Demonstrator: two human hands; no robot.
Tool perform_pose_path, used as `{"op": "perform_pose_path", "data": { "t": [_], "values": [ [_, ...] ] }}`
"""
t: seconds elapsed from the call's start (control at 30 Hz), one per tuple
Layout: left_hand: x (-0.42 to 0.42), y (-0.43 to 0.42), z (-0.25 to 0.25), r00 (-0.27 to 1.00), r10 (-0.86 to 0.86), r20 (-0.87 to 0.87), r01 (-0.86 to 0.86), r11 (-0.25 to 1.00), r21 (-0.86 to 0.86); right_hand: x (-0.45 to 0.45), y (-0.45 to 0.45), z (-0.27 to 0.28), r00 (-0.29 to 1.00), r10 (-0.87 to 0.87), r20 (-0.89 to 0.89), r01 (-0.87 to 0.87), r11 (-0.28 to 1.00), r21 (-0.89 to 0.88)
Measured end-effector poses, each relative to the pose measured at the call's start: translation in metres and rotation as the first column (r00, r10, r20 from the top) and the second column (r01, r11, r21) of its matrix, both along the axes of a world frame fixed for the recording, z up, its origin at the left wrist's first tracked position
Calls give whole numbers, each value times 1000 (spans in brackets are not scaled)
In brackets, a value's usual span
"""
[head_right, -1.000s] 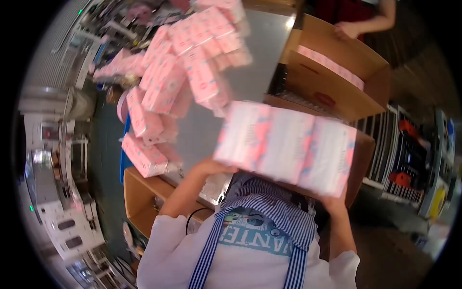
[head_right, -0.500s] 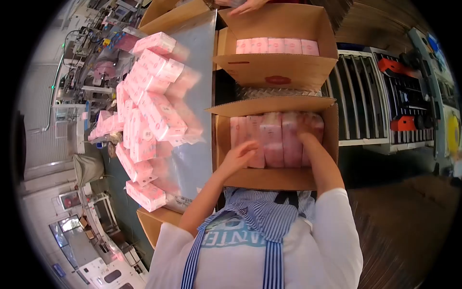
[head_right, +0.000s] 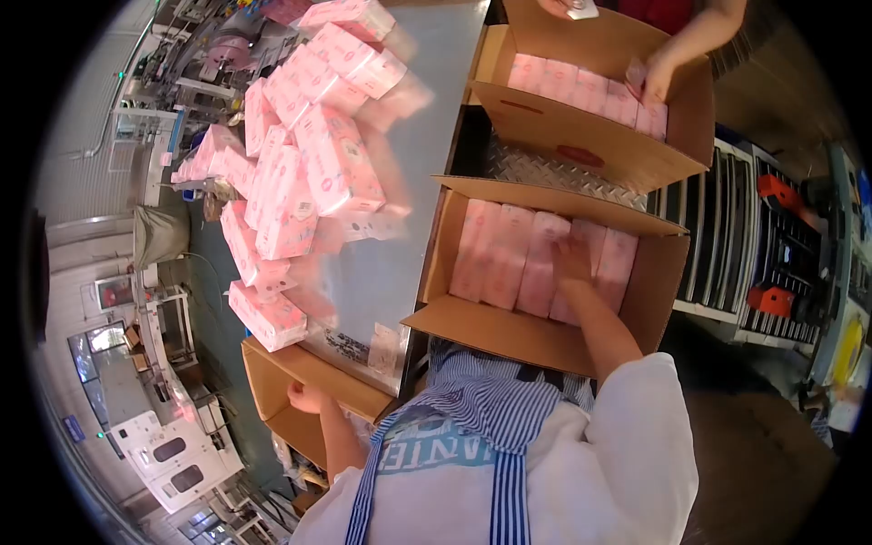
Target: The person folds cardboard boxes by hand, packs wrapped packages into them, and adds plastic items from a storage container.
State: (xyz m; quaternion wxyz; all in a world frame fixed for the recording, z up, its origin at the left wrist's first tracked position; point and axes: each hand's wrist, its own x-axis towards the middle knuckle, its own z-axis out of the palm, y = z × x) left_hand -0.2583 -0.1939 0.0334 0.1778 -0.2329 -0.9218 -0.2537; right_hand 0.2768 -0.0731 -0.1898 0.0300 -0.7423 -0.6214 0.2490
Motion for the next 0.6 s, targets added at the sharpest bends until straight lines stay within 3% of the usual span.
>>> {"op": "perform_pose_path", "data": {
  "t": [0.03, 0.1, 0.13, 0.2, 0.27, 0.3, 0.33, 0.37, 0.4, 0.47, 0.5, 0.53, 0.6],
  "values": [
    [-28, -25, -20, 990, 133, -55, -132, 991, 18, 2, 5, 12, 1000, 9, 11, -9, 1000, 6],
    [-90, -73, -69, 961, 233, 152, -180, 937, -300, 1, 18, 59, 965, 233, 117, -184, 927, -328],
    [-98, -83, -87, 928, 266, 260, -124, 881, -457, 0, 15, 53, 972, 220, 84, -185, 935, -303],
    [-74, -85, -117, 888, 225, 402, 75, 790, -608, 0, 0, 44, 979, 198, 54, -182, 957, -226],
    [-46, -82, -133, 878, 179, 444, 185, 729, -659, 0, -8, 37, 967, 253, 10, -245, 945, -218],
    [-32, -80, -137, 870, 156, 467, 236, 701, -673, 12, -26, -3, 958, 285, -45, -288, 951, -111],
    [-22, -78, -139, 865, 140, 482, 266, 686, -677, 26, -43, -39, 959, 148, -242, -187, 971, -148],
    [-15, -77, -141, 856, 133, 499, 284, 685, -670, 46, -46, -85, 873, 473, -120, -485, 813, -321],
    [-10, -77, -143, 852, 126, 508, 297, 684, -666, 65, -62, -122, 887, 388, -250, -458, 805, -377],
    [-3, -78, -150, 837, 102, 538, 334, 683, -649, 57, -59, -96, 887, 401, -228, -459, 818, -347],
    [-3, -81, -153, 831, 99, 547, 342, 686, -643, 55, -68, -69, 866, 494, -72, -495, 830, -256],
    [0, -82, -156, 822, 97, 561, 351, 690, -633, 47, -62, -40, 853, 519, -56, -515, 819, -253],
    [-1, -85, -159, 809, 90, 581, 361, 705, -611, 18, -35, 8, 959, 279, -56, -260, 782, -567]
  ]
}}
